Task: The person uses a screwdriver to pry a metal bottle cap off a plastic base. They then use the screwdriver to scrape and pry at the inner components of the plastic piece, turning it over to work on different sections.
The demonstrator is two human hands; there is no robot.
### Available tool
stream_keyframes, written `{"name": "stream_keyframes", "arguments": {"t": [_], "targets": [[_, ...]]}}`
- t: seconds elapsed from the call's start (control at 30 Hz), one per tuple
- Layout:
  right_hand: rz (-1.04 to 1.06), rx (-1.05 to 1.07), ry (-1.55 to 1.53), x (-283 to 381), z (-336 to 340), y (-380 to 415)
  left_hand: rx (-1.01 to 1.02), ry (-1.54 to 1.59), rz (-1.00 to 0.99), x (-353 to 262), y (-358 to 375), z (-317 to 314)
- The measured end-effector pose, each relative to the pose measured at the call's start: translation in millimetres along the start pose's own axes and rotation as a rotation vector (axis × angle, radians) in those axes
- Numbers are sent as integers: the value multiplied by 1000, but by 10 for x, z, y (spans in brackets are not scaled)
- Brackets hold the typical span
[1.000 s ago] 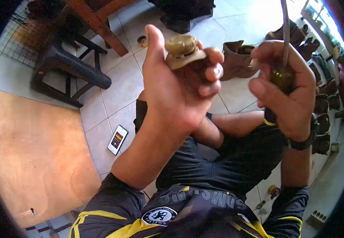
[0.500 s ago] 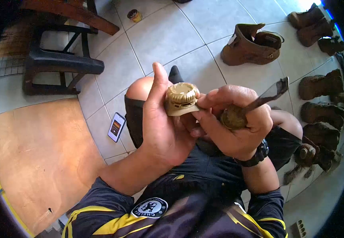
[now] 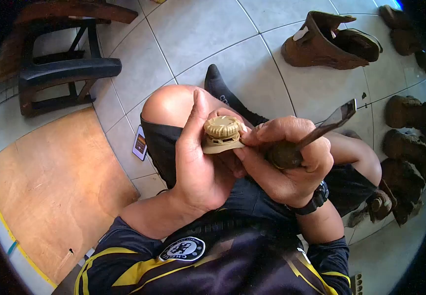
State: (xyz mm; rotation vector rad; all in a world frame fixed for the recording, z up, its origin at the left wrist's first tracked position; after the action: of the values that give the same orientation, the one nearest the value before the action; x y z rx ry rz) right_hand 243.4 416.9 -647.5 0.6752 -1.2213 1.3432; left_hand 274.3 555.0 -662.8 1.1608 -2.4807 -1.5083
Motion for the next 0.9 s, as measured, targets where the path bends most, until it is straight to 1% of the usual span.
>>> {"name": "stream_keyframes", "arguments": {"t": [0.07, 0.13, 0.17, 0.2, 0.23, 0.27, 0.3, 0.33, 0.37, 0.4, 0.43, 0.47, 0.53, 0.67, 0.7, 0.8, 0.87, 0.9], "targets": [[-22, 53, -3, -70, -20, -2, -7, -21, 21, 4, -64, 15], [-38, 99, -2, -33, -3, -49, -75, -2, 36, 7, -117, 24], [-167, 131, -121, 10, 48, -108, -75, 1, 37, -32, -124, 36], [-298, 163, -240, 22, 62, -121, 6, 19, 73, -69, -124, 22], [-225, 177, -224, -70, 99, -8, 87, 38, 109, -86, -120, -4], [-280, 230, -281, -70, 159, 62, 19, 90, 79, -127, -105, -44], [-338, 281, -340, -40, 240, 132, 15, 91, 82, -152, -102, -55], [-293, 429, -42, 5, 389, 148, 27, 108, 70, -186, -111, -66], [-295, 426, -42, 60, 450, 92, 40, 122, 59, -215, -128, -77], [-229, 514, -89, 152, 450, 61, 85, 93, 6, -233, -176, -35], [-162, 602, -136, 232, 440, 62, 87, 90, 11, -236, -183, -32], [-209, 561, -135, 282, 442, 77, 134, 51, -5, -244, -177, -53], [-220, 548, -133, 309, 443, 106, 222, 21, -29, -242, -159, -77], [-265, 558, -102, 375, 451, 139, 258, 41, -55, -228, -66, -89], [-263, 556, -101, 379, 452, 157, 252, 40, -88, -233, -45, -77], [-257, 562, -177, 415, 421, 230, 256, 24, -144, -255, 4, -19], [-336, 572, -236, 431, 407, 271, 273, 15, -163, -275, 24, 5], [-336, 570, -236, 449, 413, 279, 305, -14, -191, -291, 39, 3]]}}
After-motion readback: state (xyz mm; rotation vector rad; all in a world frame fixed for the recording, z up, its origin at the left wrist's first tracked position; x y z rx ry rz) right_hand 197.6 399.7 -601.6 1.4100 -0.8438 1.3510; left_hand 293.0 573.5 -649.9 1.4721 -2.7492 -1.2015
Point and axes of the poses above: each hand's wrist, its own y-axis away from the middle knuckle, its own z-axis out of the back of the hand, x = y × z, the point moved 5 cm from there along -y, towards the middle knuckle, and after that the axes turned 13 degrees about y, right-handed, at the moved point
